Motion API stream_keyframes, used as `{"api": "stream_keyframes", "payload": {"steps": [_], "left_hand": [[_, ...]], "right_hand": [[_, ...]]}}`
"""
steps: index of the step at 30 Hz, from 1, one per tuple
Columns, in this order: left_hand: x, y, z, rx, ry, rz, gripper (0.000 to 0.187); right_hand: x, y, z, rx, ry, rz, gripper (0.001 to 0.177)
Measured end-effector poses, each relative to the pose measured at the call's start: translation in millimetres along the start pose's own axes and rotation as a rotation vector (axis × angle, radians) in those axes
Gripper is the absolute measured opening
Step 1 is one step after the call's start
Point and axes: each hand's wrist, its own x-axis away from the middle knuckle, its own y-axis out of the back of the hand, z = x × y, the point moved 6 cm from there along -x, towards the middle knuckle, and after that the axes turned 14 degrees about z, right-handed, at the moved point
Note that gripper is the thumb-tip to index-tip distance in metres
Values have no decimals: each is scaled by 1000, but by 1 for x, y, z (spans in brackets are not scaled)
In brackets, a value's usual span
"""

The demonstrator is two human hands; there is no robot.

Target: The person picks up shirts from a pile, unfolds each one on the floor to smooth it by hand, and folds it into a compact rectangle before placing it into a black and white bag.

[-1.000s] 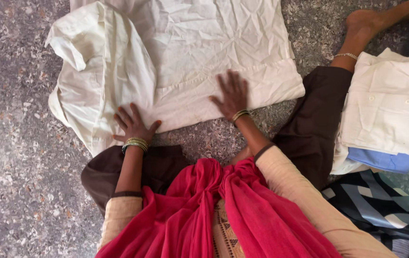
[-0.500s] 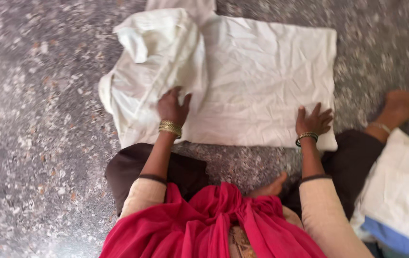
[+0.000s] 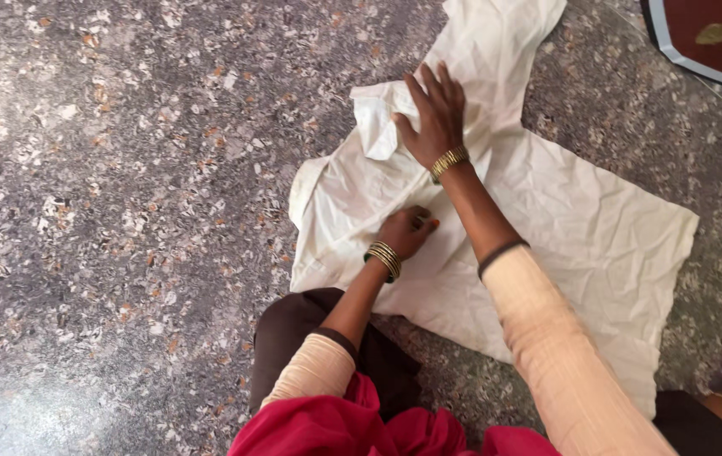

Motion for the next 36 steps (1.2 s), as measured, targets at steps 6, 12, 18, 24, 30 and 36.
{"api": "stream_keyframes", "payload": {"steps": [6, 12, 18, 24, 30, 36], "left_hand": [[1, 5, -5, 12, 14, 64, 45], [-3, -7, 1, -47, 0, 121, 50], [-13, -43, 48, 383, -44, 336, 41], [14, -35, 100, 1089, 187, 269, 41], [83, -20, 49, 1503, 344, -172, 84], [73, -17, 84, 1229, 209, -149, 48]], "right_hand": [[-62, -41, 18, 28, -297, 609, 99], [34, 90, 3, -582, -117, -8, 24], [268, 216, -30, -1427, -283, -416, 29], [493, 210, -32, -1660, -620, -724, 35], [577, 163, -34, -1736, -903, -764, 40], [582, 151, -70, -1876, -775, -870, 57]]}}
